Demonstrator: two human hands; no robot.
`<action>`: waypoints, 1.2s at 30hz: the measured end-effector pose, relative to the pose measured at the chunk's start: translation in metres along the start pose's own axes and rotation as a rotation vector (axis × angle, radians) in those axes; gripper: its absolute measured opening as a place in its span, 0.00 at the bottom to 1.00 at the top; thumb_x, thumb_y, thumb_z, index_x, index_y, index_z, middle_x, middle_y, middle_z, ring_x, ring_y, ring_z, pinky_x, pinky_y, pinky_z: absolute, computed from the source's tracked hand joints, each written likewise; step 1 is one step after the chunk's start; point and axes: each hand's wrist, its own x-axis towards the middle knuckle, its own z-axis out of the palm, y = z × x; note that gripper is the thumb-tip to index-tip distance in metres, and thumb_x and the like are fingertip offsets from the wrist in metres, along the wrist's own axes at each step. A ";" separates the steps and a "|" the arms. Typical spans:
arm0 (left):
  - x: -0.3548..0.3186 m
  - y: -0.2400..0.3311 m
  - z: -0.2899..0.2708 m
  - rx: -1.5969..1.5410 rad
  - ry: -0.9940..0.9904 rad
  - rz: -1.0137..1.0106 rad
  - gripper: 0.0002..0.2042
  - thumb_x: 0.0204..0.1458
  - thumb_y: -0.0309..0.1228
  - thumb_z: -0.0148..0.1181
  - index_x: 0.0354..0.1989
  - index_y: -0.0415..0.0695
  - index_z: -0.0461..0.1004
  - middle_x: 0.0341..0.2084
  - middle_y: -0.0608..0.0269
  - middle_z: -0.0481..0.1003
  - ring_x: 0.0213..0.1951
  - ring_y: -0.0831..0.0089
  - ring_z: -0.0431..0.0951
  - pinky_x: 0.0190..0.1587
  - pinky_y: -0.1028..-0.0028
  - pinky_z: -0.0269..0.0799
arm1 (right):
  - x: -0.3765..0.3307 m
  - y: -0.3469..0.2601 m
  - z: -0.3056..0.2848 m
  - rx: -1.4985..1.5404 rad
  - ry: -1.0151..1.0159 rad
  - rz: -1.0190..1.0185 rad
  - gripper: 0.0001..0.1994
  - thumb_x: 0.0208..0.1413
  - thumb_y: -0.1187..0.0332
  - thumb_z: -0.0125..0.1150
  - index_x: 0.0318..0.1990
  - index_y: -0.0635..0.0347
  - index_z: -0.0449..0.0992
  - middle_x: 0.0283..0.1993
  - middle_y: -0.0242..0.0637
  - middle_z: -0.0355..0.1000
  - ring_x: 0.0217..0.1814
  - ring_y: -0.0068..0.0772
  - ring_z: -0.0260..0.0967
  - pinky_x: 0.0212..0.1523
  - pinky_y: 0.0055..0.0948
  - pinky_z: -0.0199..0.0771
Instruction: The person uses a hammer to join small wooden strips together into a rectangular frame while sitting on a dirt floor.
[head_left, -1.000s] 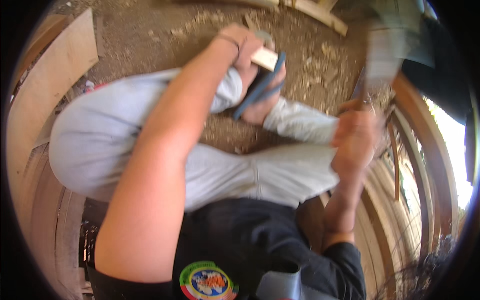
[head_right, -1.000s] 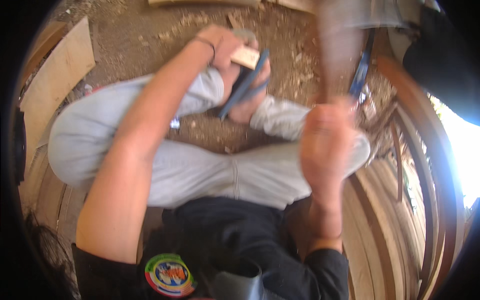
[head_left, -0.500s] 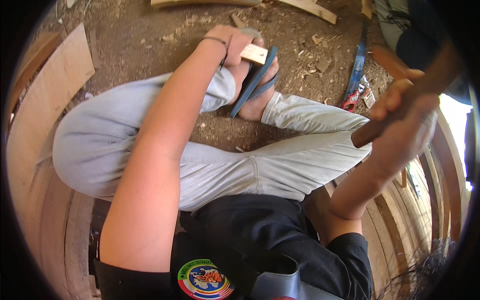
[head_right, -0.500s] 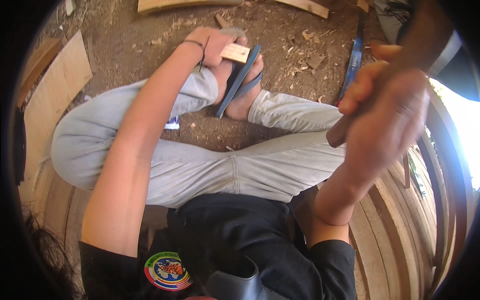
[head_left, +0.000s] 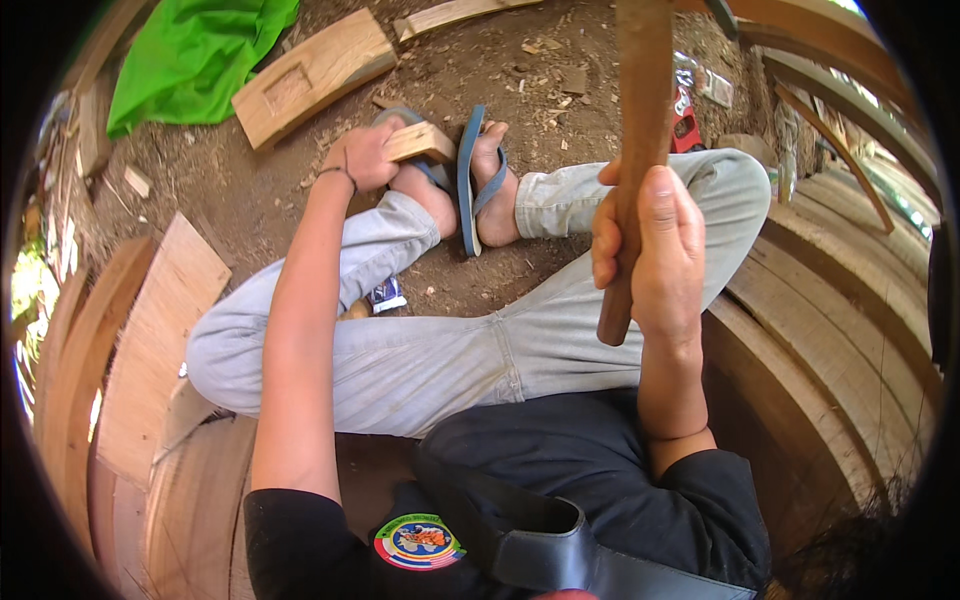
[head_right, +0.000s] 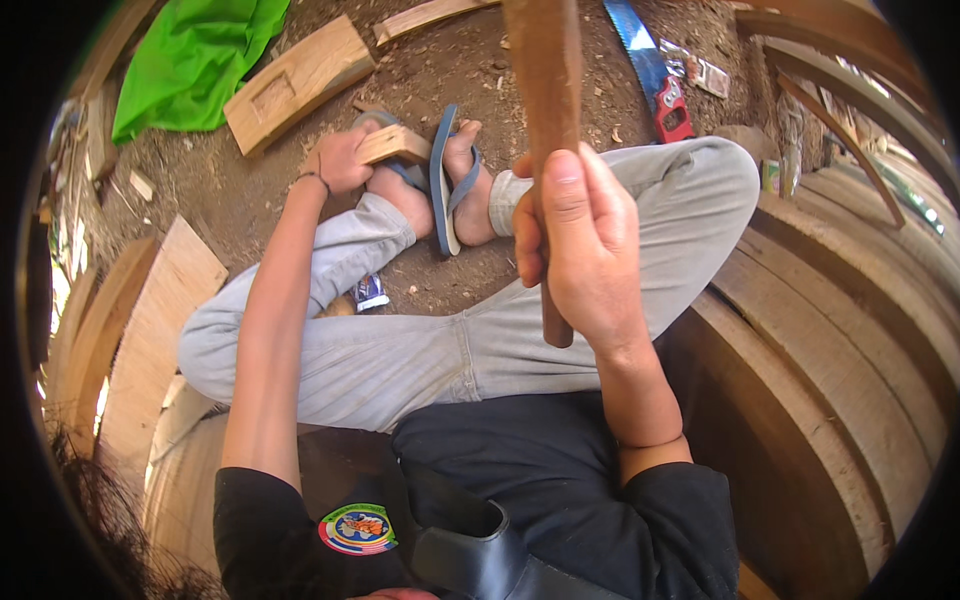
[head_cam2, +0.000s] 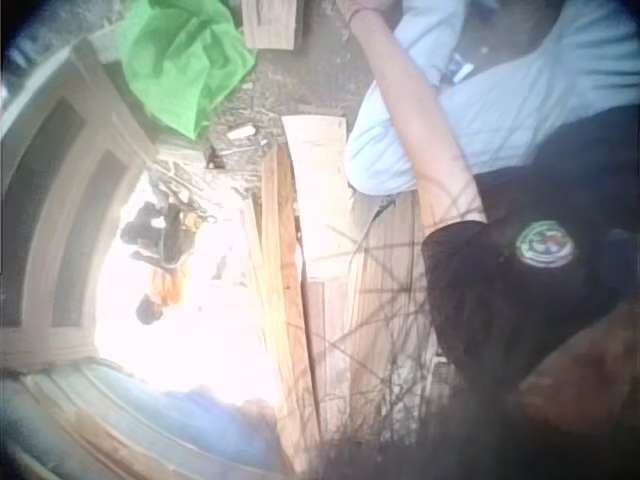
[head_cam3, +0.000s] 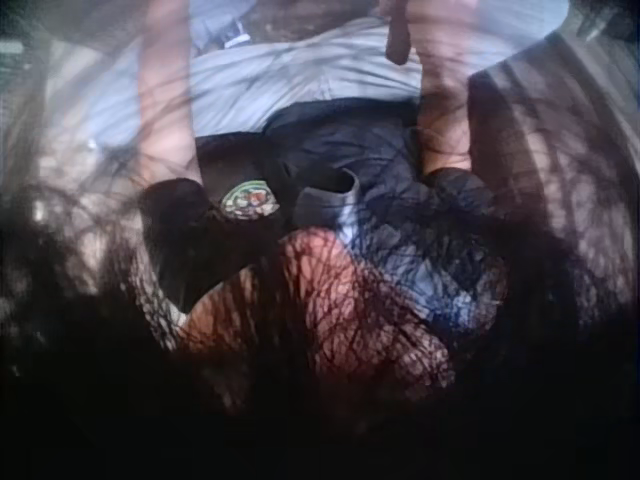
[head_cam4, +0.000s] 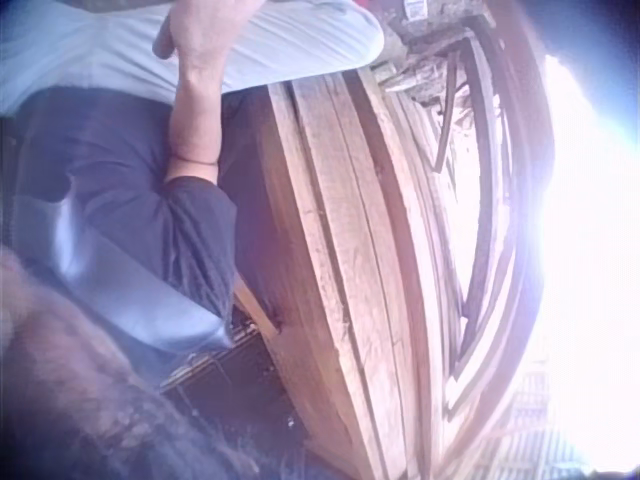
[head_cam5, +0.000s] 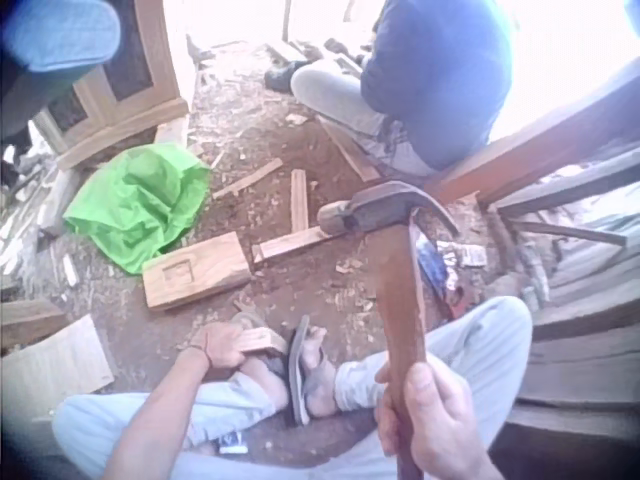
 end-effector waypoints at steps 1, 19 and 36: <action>-0.005 0.002 -0.002 0.000 0.010 0.014 0.17 0.37 0.31 0.59 0.40 0.49 0.71 0.30 0.48 0.77 0.36 0.46 0.77 0.39 0.55 0.73 | -0.002 0.000 -0.004 -0.010 -0.014 -0.016 0.20 0.69 0.52 0.40 0.42 0.64 0.68 0.18 0.28 0.62 0.14 0.15 0.56 0.15 0.17 0.56; -0.045 0.045 -0.002 0.847 0.866 0.240 0.25 0.44 0.44 0.67 0.46 0.50 0.62 0.39 0.62 0.69 0.41 0.61 0.71 0.44 0.60 0.62 | -0.022 0.033 -0.046 0.057 -0.156 -0.079 0.20 0.69 0.53 0.40 0.41 0.62 0.67 0.18 0.27 0.60 0.13 0.13 0.54 0.15 0.16 0.55; -0.046 0.118 -0.009 -0.871 0.557 -0.257 0.22 0.52 0.46 0.65 0.41 0.39 0.68 0.27 0.63 0.76 0.25 0.77 0.78 0.26 0.79 0.74 | -0.096 0.052 -0.075 0.085 -0.209 -0.114 0.16 0.69 0.56 0.42 0.42 0.62 0.67 0.18 0.27 0.61 0.13 0.14 0.55 0.15 0.17 0.56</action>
